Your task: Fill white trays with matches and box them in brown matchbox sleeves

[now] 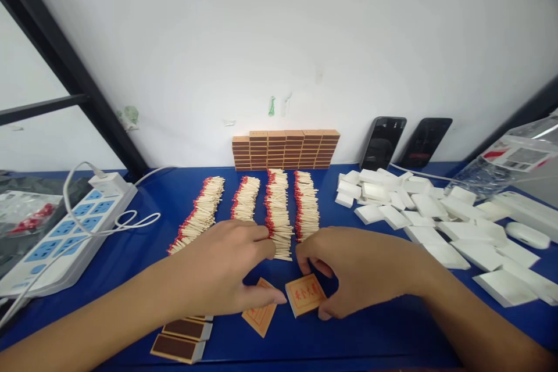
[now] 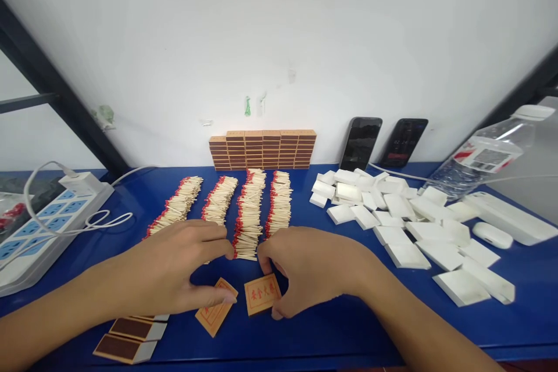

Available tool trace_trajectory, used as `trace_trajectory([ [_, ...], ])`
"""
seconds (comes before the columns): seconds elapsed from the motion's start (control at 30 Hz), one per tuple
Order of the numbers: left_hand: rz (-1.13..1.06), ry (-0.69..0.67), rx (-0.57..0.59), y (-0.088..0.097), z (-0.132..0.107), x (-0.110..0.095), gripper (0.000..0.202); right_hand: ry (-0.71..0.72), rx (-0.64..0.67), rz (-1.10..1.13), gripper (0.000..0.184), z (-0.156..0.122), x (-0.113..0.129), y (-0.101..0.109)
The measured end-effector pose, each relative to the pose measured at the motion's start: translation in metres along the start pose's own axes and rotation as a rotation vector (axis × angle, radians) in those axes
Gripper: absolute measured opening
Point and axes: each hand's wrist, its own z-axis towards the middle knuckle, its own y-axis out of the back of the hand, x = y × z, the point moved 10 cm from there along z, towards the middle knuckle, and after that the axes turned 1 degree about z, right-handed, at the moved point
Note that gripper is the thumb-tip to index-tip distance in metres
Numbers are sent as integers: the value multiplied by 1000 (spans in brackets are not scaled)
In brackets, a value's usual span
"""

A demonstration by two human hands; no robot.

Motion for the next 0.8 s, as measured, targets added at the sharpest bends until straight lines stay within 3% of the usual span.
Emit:
trace_trajectory([
  [0.17,-71,5,-282,20,-4,13,55,95,-360,61,30,2,12,38],
  [0.27,-78,-13,-440,27,-9,26,43,110,-506,68,26,10,14,45],
  [0.37,-125,14,-489,26,-11,45,31,150,-564,175,29,20,13,40],
  [0.53,-194,99,-537,28,-15,71,35,203,-700,453,33,25,2,40],
  [0.7,-197,107,-685,37,-22,74,33,186,-776,752,34,27,-11,38],
  [0.8,-203,89,-716,35,-24,69,34,165,-732,867,34,32,-13,31],
])
